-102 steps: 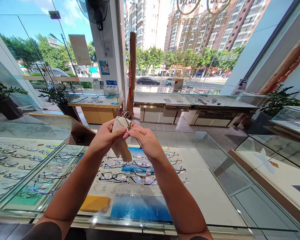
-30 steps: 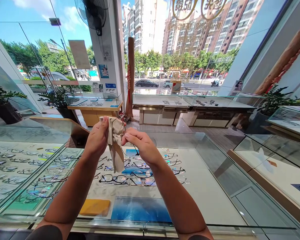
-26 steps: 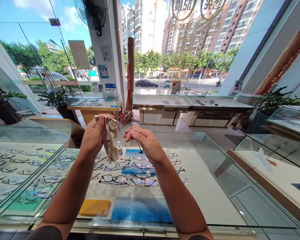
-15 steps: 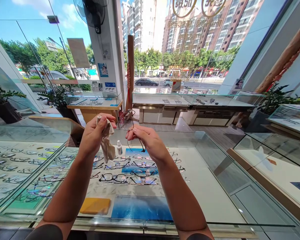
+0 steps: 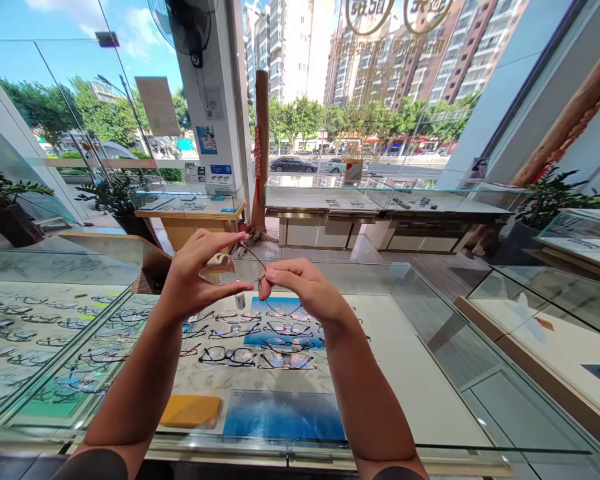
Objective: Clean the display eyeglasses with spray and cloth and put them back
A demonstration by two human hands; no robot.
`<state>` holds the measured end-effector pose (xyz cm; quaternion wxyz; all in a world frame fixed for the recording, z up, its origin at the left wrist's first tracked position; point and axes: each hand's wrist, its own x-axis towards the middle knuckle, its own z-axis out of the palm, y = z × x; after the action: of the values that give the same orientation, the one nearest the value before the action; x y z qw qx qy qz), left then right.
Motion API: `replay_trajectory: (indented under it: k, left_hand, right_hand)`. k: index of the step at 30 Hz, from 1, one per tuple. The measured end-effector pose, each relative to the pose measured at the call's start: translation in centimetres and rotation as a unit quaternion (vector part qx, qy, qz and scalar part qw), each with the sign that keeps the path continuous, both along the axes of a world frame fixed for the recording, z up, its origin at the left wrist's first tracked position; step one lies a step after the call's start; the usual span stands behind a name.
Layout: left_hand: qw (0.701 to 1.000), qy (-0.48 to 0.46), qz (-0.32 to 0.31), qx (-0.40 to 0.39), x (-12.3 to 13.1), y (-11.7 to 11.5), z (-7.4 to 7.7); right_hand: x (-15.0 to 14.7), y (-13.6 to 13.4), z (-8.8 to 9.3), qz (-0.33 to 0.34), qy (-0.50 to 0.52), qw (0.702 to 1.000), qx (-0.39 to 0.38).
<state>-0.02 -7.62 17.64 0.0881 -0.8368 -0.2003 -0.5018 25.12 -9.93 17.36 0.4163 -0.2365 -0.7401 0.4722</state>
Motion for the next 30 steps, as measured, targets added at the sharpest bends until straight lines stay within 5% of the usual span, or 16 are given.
replay_trajectory:
  k: [4, 7, 10, 13, 21, 30]
  left_hand:
    - [0.999, -0.018, 0.013, 0.042, 0.2, -0.2, 0.1]
    - [0.992, -0.078, 0.049, 0.082, 0.5, -0.5, 0.0]
    - [0.974, -0.175, 0.101, 0.099, 0.8, -0.7, -0.5]
    - [0.955, -0.260, 0.117, 0.084, 1.1, -0.7, -1.1]
    - [0.945, -0.317, 0.080, 0.017, 2.1, -0.3, -2.0]
    - [0.945, -0.320, 0.061, -0.018, 2.4, -0.2, -2.2]
  right_hand:
    - [0.2, -0.6, 0.2, -0.059, -0.033, 0.996, 0.065]
    - [-0.1, -1.4, 0.1, -0.189, 0.014, 0.969, 0.157]
    - [-0.7, -2.0, -0.3, -0.352, 0.065, 0.889, 0.284]
    - [-1.5, -2.2, -0.7, -0.442, 0.050, 0.812, 0.378]
    - [-2.9, -2.1, -1.1, -0.498, 0.023, 0.753, 0.430]
    - [-3.0, -2.1, -1.1, -0.505, 0.031, 0.764, 0.400]
